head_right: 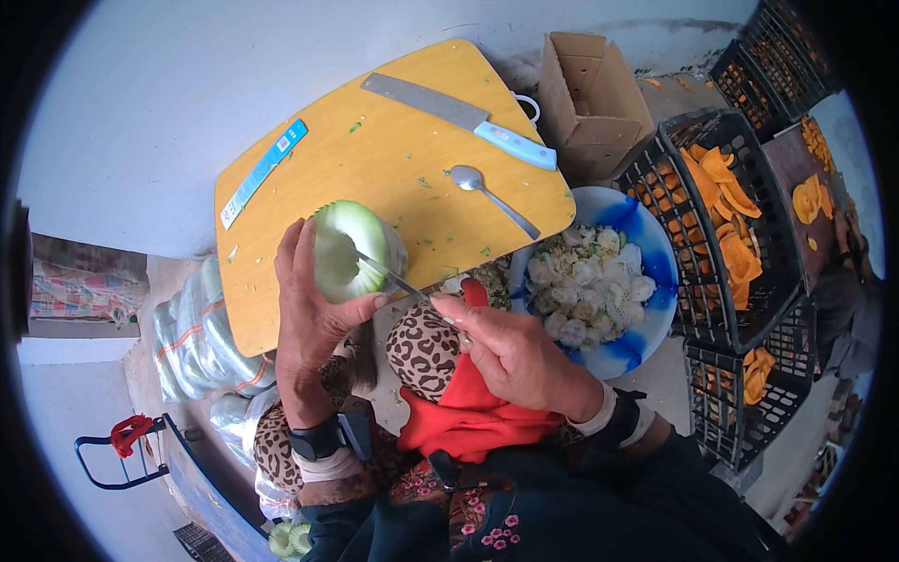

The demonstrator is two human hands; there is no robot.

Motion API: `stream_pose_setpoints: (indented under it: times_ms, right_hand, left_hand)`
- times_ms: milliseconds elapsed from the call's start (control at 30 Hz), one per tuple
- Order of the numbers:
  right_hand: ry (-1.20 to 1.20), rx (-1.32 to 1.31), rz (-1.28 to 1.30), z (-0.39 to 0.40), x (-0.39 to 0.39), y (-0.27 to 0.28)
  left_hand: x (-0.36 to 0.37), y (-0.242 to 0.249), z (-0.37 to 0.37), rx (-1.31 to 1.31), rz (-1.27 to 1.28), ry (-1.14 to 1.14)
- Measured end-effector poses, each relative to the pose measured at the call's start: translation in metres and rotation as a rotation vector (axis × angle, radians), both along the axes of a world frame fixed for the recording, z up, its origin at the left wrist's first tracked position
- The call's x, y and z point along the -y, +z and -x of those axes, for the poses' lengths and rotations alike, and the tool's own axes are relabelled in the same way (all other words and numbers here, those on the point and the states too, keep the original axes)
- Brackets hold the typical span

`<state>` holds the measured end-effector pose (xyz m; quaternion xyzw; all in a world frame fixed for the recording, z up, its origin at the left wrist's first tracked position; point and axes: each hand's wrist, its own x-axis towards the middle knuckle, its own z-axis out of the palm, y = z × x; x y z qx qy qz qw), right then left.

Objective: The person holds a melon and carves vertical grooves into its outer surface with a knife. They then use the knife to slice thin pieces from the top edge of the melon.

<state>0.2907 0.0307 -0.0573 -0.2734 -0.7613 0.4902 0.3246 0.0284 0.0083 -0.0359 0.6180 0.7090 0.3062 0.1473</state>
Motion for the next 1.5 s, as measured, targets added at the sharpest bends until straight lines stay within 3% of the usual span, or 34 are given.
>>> stream_pose_setpoints:
  times_ms: [567, 867, 967, 1067, 1167, 1367, 1467, 1500]
  right_hand:
    - [0.001, 0.074, -0.031, -0.006, 0.007, -0.003]
    - [0.084, -0.047, 0.121, -0.001, -0.001, -0.006]
    - [0.166, -0.051, 0.269, -0.005, -0.007, -0.003]
    - [0.252, -0.226, 0.546, -0.009, -0.012, -0.016]
    - [0.273, -0.279, 1.052, -0.019, -0.02, -0.003]
    - [0.258, -0.421, 1.153, -0.034, -0.02, 0.01]
    - [0.298, -0.527, 1.071, -0.051, -0.02, 0.0]
    - [0.31, -0.604, 1.194, -0.062, -0.021, -0.001]
  left_hand:
    - [0.0, 0.004, -0.002, -0.015, 0.003, -0.004]
    - [-0.001, 0.001, 0.0, 0.041, 0.011, 0.036]
    - [-0.002, 0.0, 0.001, 0.07, 0.026, 0.045]
    - [-0.001, 0.001, 0.0, 0.056, 0.03, 0.026]
    - [-0.001, 0.001, 0.0, 0.03, 0.016, 0.014]
    - [0.0, -0.001, 0.001, 0.037, 0.001, 0.003]
    - [-0.001, -0.001, 0.001, 0.018, 0.012, 0.006]
    - [-0.001, 0.001, -0.001, 0.013, 0.018, 0.008]
